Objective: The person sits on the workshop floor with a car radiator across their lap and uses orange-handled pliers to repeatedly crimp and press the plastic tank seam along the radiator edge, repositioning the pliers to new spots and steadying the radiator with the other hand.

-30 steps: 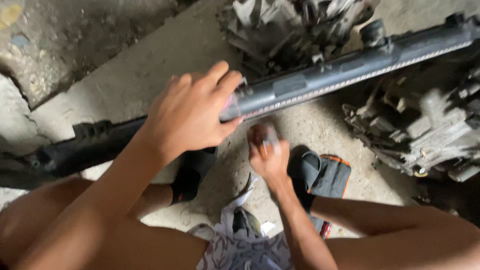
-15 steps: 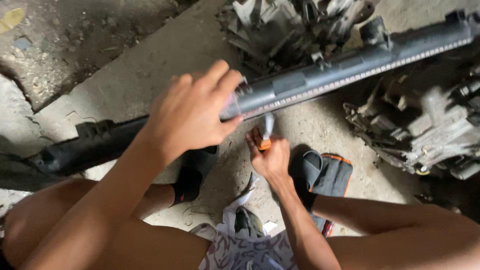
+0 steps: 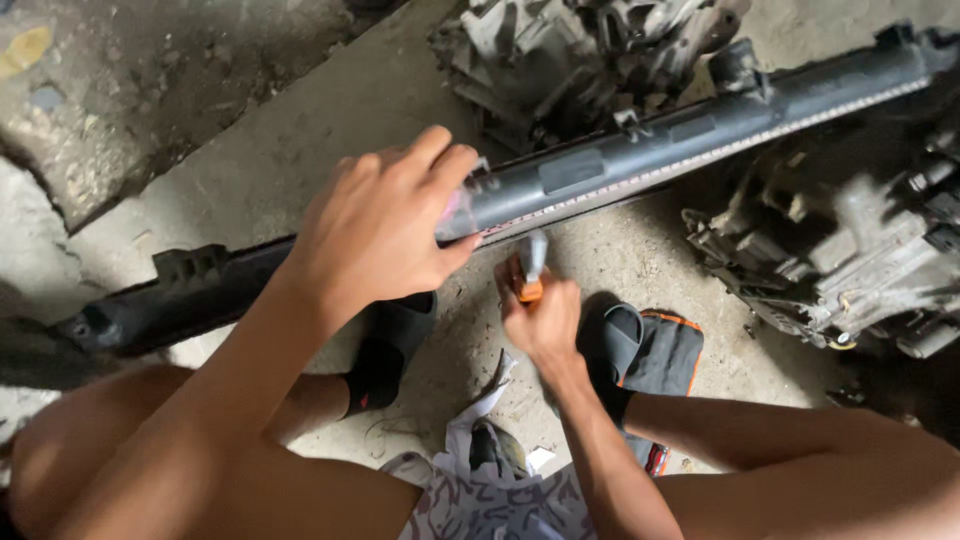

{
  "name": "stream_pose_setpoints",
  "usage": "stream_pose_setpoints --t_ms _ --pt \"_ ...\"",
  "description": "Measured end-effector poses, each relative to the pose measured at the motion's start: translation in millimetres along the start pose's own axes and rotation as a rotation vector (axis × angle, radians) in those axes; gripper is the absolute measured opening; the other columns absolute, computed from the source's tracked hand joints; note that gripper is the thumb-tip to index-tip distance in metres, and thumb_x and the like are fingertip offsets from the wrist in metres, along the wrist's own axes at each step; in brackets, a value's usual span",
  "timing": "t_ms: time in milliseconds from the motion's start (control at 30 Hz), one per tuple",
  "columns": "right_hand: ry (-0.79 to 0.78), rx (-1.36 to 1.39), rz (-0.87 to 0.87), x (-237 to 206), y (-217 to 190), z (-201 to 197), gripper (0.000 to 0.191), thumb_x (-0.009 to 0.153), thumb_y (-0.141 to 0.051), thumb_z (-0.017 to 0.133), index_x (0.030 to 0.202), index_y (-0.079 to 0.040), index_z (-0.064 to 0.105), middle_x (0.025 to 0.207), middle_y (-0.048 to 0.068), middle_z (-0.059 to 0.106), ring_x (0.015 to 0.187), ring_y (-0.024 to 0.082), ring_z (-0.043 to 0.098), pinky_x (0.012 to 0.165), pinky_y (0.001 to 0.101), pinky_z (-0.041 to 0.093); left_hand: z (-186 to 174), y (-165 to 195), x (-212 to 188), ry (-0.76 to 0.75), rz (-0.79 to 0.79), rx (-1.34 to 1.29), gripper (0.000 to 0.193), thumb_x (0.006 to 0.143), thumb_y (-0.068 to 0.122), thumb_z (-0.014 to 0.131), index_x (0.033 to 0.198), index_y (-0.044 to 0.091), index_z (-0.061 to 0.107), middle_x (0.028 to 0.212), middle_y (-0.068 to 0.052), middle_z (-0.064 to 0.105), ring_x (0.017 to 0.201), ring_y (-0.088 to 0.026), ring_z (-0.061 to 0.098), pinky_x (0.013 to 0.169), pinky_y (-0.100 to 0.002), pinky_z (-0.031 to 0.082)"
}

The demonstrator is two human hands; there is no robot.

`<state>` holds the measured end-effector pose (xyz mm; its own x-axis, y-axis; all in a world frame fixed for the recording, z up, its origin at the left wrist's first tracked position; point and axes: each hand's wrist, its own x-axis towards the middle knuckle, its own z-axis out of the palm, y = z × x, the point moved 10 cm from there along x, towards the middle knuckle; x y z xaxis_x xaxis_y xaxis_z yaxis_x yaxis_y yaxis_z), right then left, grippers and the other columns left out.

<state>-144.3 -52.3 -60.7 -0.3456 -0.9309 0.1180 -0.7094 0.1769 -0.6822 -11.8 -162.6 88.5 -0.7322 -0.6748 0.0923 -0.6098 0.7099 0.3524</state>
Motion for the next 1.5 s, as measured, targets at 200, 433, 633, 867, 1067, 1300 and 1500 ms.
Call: stream_pose_setpoints --t_ms 200,433,633,867,1067,1300,1500 --pt "0.156 0.151 -0.199 -4 -25 -22 0.012 0.09 -0.01 0.073 0.098 -0.003 0.067 0.088 0.017 0.07 0.078 0.035 0.071 0.068 0.0396 0.056 6 -5 -2 -0.088 -0.056 0.019 0.053 0.081 0.039 0.081 0.12 0.009 0.061 0.114 -0.01 0.062 0.083 -0.038 0.071 0.073 -0.052 0.055" --pt "0.141 0.226 -0.159 -3 -16 -16 0.011 0.092 -0.009 0.07 0.101 -0.003 0.067 0.088 0.017 0.07 0.075 0.032 0.072 0.07 0.0395 0.057 5 -2 0 -0.028 0.006 0.036 0.064 0.074 0.036 0.083 0.124 0.004 0.06 0.113 -0.013 0.062 0.077 -0.034 0.072 0.07 -0.05 0.057" --pt "0.094 0.336 0.048 -6 7 -6 0.013 0.087 -0.01 0.074 0.096 -0.002 0.071 0.075 0.014 0.068 0.063 0.029 0.067 0.056 0.0379 0.055 -1 1 -1 0.023 0.027 0.049 0.065 0.072 0.039 0.085 0.122 0.005 0.061 0.113 -0.014 0.062 0.075 -0.038 0.071 0.07 -0.053 0.056" --pt "0.189 0.306 -0.019 -1 -3 -24 0.015 0.094 -0.016 0.072 0.095 -0.002 0.068 0.075 0.011 0.07 0.061 0.016 0.066 0.059 0.0311 0.053 -5 3 -2 0.03 0.026 -0.001 0.065 0.073 0.037 0.084 0.125 0.007 0.061 0.117 -0.014 0.062 0.083 -0.04 0.07 0.075 -0.054 0.054" --pt "0.121 0.595 0.339 -5 30 -10 0.017 0.093 -0.023 0.069 0.098 -0.007 0.065 0.078 0.005 0.069 0.067 0.014 0.07 0.059 0.0327 0.057 -1 2 -3 0.018 -0.002 0.012 0.064 0.072 0.039 0.084 0.124 0.008 0.061 0.125 -0.015 0.06 0.079 -0.041 0.069 0.075 -0.054 0.053" --pt "0.031 0.267 0.309 7 34 -17 0.016 0.095 -0.022 0.067 0.092 -0.007 0.073 0.068 0.007 0.072 0.054 0.018 0.066 0.05 0.0348 0.052 -6 2 -2 0.053 -0.01 0.028 0.064 0.074 0.04 0.083 0.127 0.011 0.061 0.127 -0.013 0.061 0.085 -0.044 0.068 0.08 -0.054 0.052" --pt "-0.092 0.317 0.366 9 36 -12 0.019 0.097 -0.021 0.068 0.096 -0.004 0.075 0.067 0.01 0.073 0.056 0.018 0.066 0.051 0.0319 0.052 4 0 -1 -0.007 -0.025 0.039 0.066 0.075 0.042 0.081 0.129 0.01 0.06 0.123 -0.014 0.061 0.084 -0.039 0.07 0.082 -0.053 0.051"
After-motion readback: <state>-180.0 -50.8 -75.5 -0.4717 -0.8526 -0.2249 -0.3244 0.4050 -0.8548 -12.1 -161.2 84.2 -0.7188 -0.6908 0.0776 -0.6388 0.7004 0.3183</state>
